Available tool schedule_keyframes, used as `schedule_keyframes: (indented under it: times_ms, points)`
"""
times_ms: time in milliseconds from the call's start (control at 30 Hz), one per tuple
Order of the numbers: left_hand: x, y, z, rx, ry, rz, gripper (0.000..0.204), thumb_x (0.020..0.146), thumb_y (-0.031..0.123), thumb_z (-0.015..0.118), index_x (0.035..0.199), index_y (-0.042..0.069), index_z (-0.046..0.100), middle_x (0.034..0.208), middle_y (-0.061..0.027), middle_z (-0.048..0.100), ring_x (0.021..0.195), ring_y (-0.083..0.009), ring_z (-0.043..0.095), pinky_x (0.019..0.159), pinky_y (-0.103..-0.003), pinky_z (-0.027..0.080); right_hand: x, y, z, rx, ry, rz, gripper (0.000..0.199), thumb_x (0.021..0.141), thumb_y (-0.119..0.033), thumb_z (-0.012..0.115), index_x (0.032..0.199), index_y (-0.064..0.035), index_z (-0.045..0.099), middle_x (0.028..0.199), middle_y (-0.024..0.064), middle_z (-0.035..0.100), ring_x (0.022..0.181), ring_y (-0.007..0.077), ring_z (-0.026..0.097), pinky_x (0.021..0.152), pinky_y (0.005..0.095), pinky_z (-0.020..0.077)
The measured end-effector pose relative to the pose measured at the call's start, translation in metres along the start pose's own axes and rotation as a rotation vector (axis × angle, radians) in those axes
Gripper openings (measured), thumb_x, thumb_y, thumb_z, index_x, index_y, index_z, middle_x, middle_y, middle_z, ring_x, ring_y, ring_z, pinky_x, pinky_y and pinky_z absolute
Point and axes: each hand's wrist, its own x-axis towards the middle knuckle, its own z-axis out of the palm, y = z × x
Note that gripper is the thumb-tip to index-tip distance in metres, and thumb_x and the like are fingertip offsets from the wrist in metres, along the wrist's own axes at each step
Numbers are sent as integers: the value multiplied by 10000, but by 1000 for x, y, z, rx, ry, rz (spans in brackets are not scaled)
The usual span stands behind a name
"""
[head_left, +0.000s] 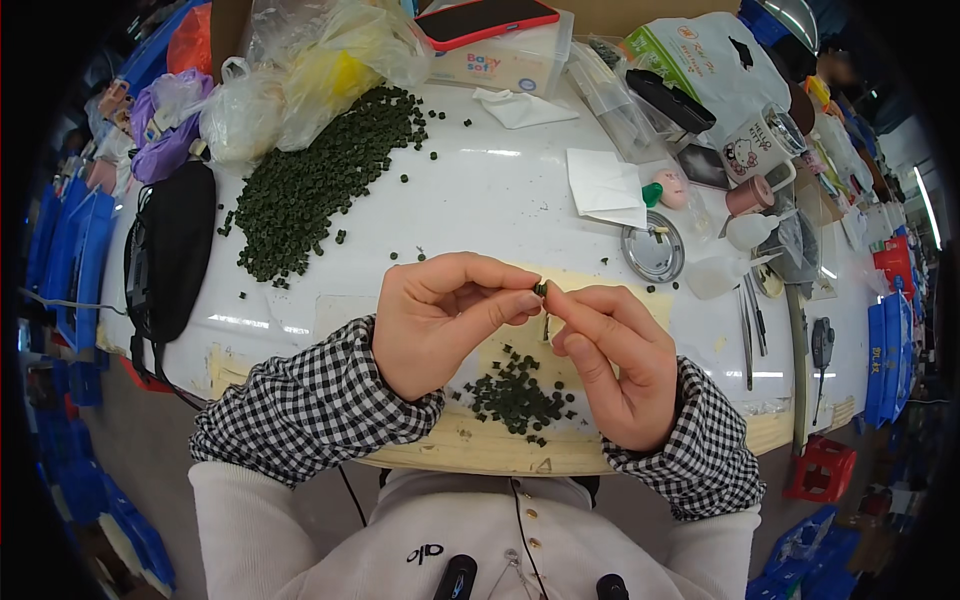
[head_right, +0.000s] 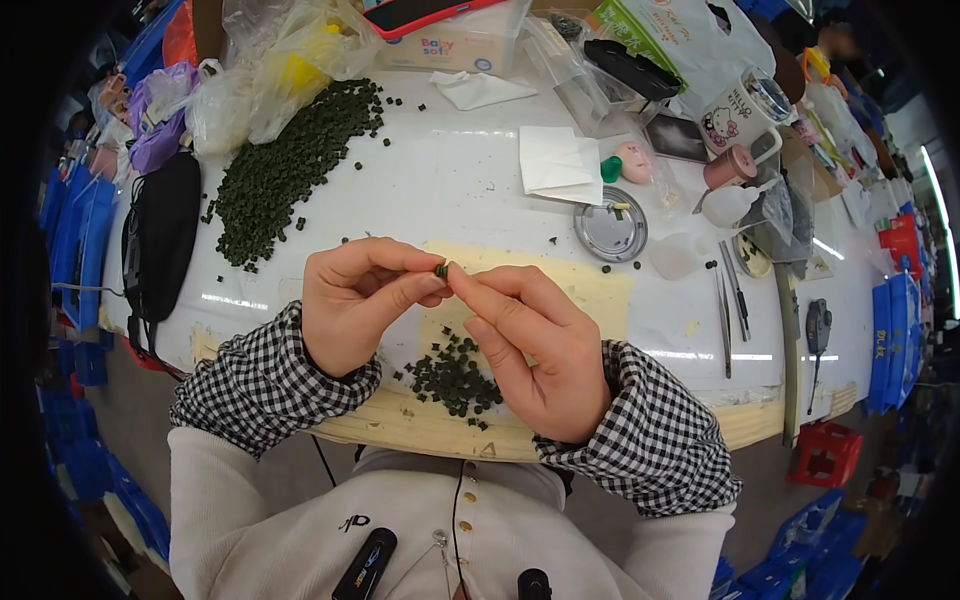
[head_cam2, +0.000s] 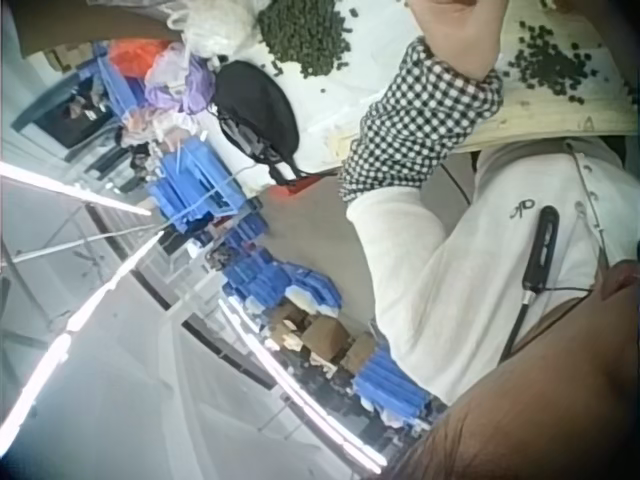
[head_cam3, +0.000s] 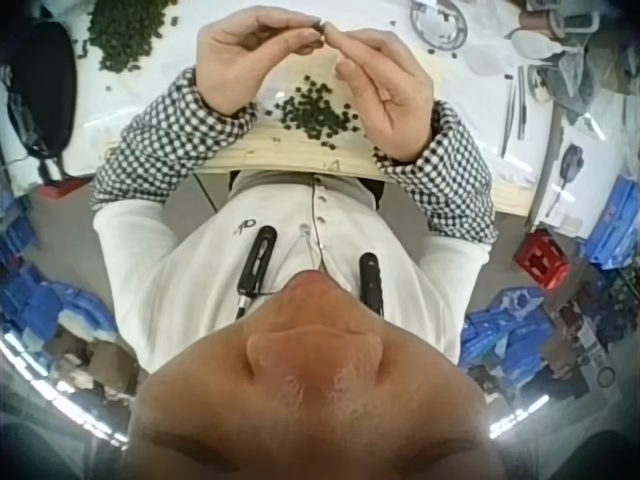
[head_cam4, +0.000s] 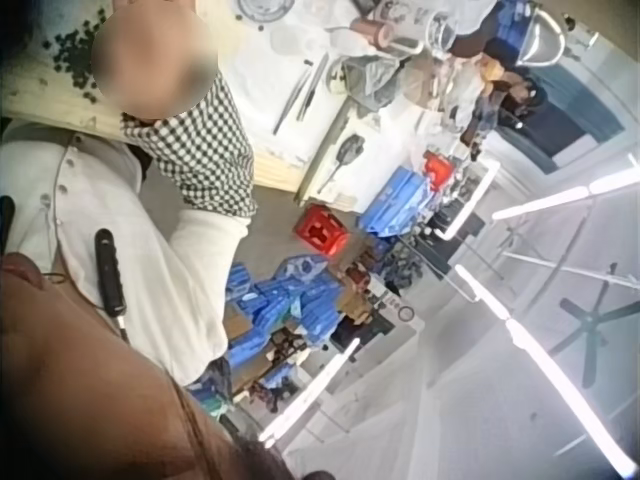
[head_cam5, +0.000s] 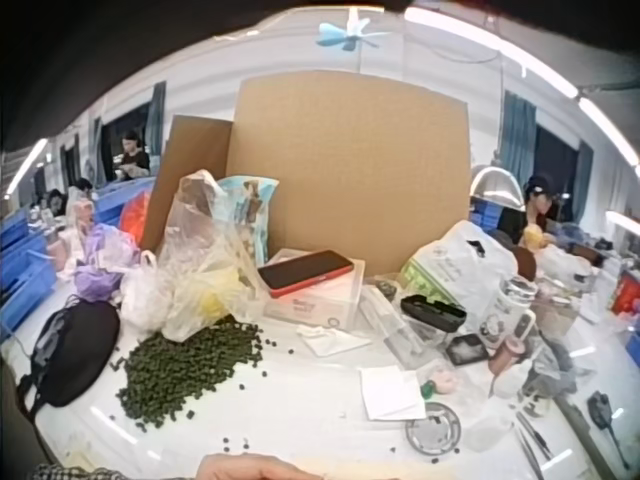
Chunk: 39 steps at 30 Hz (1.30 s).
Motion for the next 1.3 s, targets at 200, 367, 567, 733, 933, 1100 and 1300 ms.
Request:
schedule_keyframes:
  times_ms: [200, 367, 567, 733, 933, 1100, 1300]
  points:
    - [1, 0, 0, -2, -11, -10, 164, 886, -36, 624, 1046, -67, 639, 963, -140, 687, 880, -156, 667, 808, -255, 548, -1, 0, -1, -12, 14, 6, 367, 885, 38, 572, 1252, 31, 576, 1042, 144, 592, 809, 181, 594, 691, 241, 488]
    - [-1, -3, -1, 24, -14, -13, 128, 887, -58, 607, 1012, -58, 633, 931, -150, 693, 855, -185, 693, 780, -276, 569, 6, -6, -27, -207, 143, -44, 285, 854, 43, 620, 1139, 32, 634, 965, 130, 606, 752, 156, 588, 670, 242, 485]
    - [0, -9, 4, 12, -37, -49, 118, 889, -54, 605, 1003, -59, 636, 925, -145, 695, 856, -184, 693, 769, -272, 570, 4, 5, -46, -416, 206, 13, 116, 820, -1, 682, 934, 20, 681, 763, 79, 615, 680, 168, 577, 613, 259, 473]
    - [2, -10, 3, 37, -25, -69, 118, 891, -44, 609, 1005, -55, 638, 926, -144, 695, 854, -181, 694, 765, -269, 572, 0, 15, -37, -418, 79, 36, 117, 750, -65, 739, 838, -16, 679, 745, 80, 607, 701, 248, 564, 637, 326, 446]
    - [2, -9, 2, 36, -13, -72, 121, 891, -42, 609, 1009, -54, 637, 929, -144, 694, 853, -183, 695, 766, -274, 577, -1, 12, -37, -454, 28, 41, 110, 738, -47, 746, 821, -19, 679, 744, 83, 604, 701, 244, 565, 632, 325, 445]
    - [1, -10, 3, -8, -18, -88, 129, 890, -46, 609, 1015, -64, 634, 930, -153, 693, 854, -187, 695, 782, -278, 579, -4, -20, -46, -366, 276, -33, 115, 749, -3, 734, 844, 12, 669, 767, 95, 614, 718, 209, 569, 658, 292, 444]
    - [-4, -6, 11, -110, -105, -199, 166, 879, -36, 633, 1040, -73, 648, 958, -137, 690, 884, -142, 670, 793, -239, 558, -10, -3, -32, -14, 266, -30, 77, 902, -26, 609, 949, 35, 609, 881, 104, 629, 776, 168, 580, 710, 274, 468]
